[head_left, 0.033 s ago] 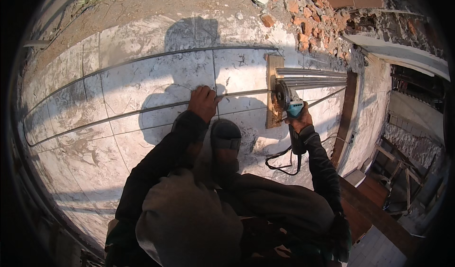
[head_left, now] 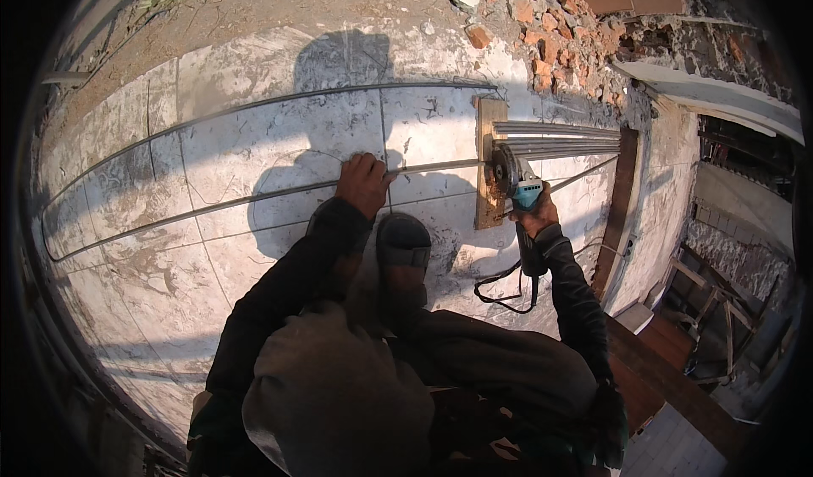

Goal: The person uses an angle grinder to cut through a bundle of metal rods supported by a wooden block on a tiled floor.

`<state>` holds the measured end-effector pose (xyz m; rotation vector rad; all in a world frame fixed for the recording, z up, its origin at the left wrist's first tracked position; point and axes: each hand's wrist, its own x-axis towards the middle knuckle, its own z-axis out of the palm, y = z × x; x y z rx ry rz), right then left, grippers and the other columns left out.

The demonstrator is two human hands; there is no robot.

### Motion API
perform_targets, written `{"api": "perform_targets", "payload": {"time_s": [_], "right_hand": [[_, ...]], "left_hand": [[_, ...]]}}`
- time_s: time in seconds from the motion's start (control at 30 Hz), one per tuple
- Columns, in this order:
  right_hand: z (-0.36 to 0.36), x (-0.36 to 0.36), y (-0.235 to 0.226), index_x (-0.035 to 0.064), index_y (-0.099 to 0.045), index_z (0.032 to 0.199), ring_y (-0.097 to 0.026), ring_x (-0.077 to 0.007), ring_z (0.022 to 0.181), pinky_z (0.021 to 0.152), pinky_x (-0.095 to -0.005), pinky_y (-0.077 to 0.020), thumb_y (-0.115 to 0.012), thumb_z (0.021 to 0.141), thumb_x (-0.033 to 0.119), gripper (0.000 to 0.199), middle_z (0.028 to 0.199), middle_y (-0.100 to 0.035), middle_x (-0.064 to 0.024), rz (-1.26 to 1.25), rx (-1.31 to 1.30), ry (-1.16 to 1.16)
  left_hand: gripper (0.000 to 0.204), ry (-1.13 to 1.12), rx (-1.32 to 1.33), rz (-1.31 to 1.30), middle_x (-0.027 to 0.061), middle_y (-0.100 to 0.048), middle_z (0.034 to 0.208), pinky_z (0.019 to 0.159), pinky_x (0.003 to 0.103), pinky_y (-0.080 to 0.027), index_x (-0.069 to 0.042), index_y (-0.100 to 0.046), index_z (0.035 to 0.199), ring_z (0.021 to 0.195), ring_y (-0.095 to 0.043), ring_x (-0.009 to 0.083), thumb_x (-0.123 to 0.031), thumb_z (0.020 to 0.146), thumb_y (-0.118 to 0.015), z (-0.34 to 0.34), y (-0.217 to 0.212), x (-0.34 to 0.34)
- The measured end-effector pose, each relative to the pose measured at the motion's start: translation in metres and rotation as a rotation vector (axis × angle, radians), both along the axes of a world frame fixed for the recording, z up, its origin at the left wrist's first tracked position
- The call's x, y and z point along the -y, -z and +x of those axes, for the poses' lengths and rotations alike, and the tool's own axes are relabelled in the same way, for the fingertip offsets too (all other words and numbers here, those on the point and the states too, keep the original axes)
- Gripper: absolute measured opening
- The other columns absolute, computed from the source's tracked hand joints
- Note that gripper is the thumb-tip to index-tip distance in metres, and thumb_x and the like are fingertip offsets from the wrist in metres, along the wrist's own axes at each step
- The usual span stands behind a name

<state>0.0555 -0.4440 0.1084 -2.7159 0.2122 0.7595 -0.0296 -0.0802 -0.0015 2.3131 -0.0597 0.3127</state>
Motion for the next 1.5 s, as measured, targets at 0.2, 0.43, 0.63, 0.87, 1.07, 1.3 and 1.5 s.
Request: {"api": "perform_targets", "payload": {"time_s": [0.2,0.43,0.63,0.87,1.07,1.3,1.5], "right_hand": [[-0.001,-0.002,-0.003,0.0042,-0.031,0.135,-0.064,-0.0427,0.104,0.088,-0.044,-0.0514,-0.084,0.061,0.022,0.093,0.11,-0.065,-0.0255,-0.068,-0.045,0.022],[0.0,-0.004,-0.005,0.0041,-0.03,0.137,-0.064,-0.0426,0.104,0.089,-0.0441,-0.0515,-0.084,0.06,0.021,0.095,0.11,-0.065,-0.0254,-0.065,-0.043,0.023],[0.003,-0.013,-0.009,0.004,-0.031,0.136,-0.064,-0.0426,0.103,0.088,-0.0439,-0.0515,-0.084,0.061,0.021,0.093,0.11,-0.065,-0.0252,-0.009,-0.02,0.02],[0.008,-0.006,-0.003,0.0039,-0.033,0.133,-0.065,-0.0432,0.101,0.086,-0.0438,-0.0524,-0.082,0.061,0.019,0.088,0.107,-0.066,-0.0254,0.03,0.011,-0.005],[0.014,-0.016,-0.006,0.0039,-0.033,0.132,-0.065,-0.0412,0.1,0.086,-0.043,-0.0518,-0.082,0.061,0.018,0.087,0.107,-0.065,-0.0245,0.006,-0.016,0.006],[0.019,-0.014,0.0,0.0051,-0.033,0.131,-0.065,-0.0397,0.099,0.086,-0.0428,-0.0514,-0.081,0.062,0.016,0.084,0.107,-0.065,-0.0219,0.026,0.027,-0.039],[0.02,-0.02,-0.007,0.0043,-0.033,0.131,-0.065,-0.0393,0.1,0.086,-0.0425,-0.0513,-0.08,0.062,0.016,0.084,0.108,-0.064,-0.022,0.013,0.009,-0.027]], "left_hand": [[0.019,0.002,0.006,-0.01,0.0125,-0.052,0.087,0.074,0.046,-0.041,-0.004,-0.056,0.081,0.085,-0.053,0.0352,-0.012,0.079,-0.073,0.0,0.0,0.0],[0.022,0.029,-0.051,0.043,0.0112,-0.053,0.091,0.077,0.045,-0.042,-0.004,-0.058,0.086,0.091,-0.053,0.0312,-0.016,0.077,-0.075,-0.002,0.003,-0.001],[0.019,0.004,-0.002,0.005,0.0124,-0.052,0.087,0.075,0.046,-0.041,-0.004,-0.057,0.081,0.086,-0.053,0.0348,-0.013,0.078,-0.074,-0.001,0.003,0.0],[0.019,0.002,-0.001,-0.004,0.0127,-0.052,0.087,0.075,0.046,-0.042,-0.004,-0.057,0.081,0.086,-0.053,0.0348,-0.013,0.078,-0.073,-0.001,0.001,0.0],[0.02,-0.006,0.027,-0.005,0.0124,-0.052,0.086,0.074,0.046,-0.042,-0.004,-0.056,0.081,0.085,-0.053,0.0342,-0.013,0.078,-0.074,-0.001,0.001,-0.001],[0.021,-0.008,0.036,0.006,0.0122,-0.052,0.087,0.074,0.046,-0.042,-0.004,-0.056,0.081,0.085,-0.053,0.0339,-0.013,0.077,-0.075,0.0,0.002,0.0],[0.021,0.0,0.0,0.041,0.0115,-0.052,0.09,0.077,0.046,-0.043,-0.004,-0.058,0.085,0.09,-0.053,0.0325,-0.015,0.077,-0.075,-0.002,0.004,0.0]]}}
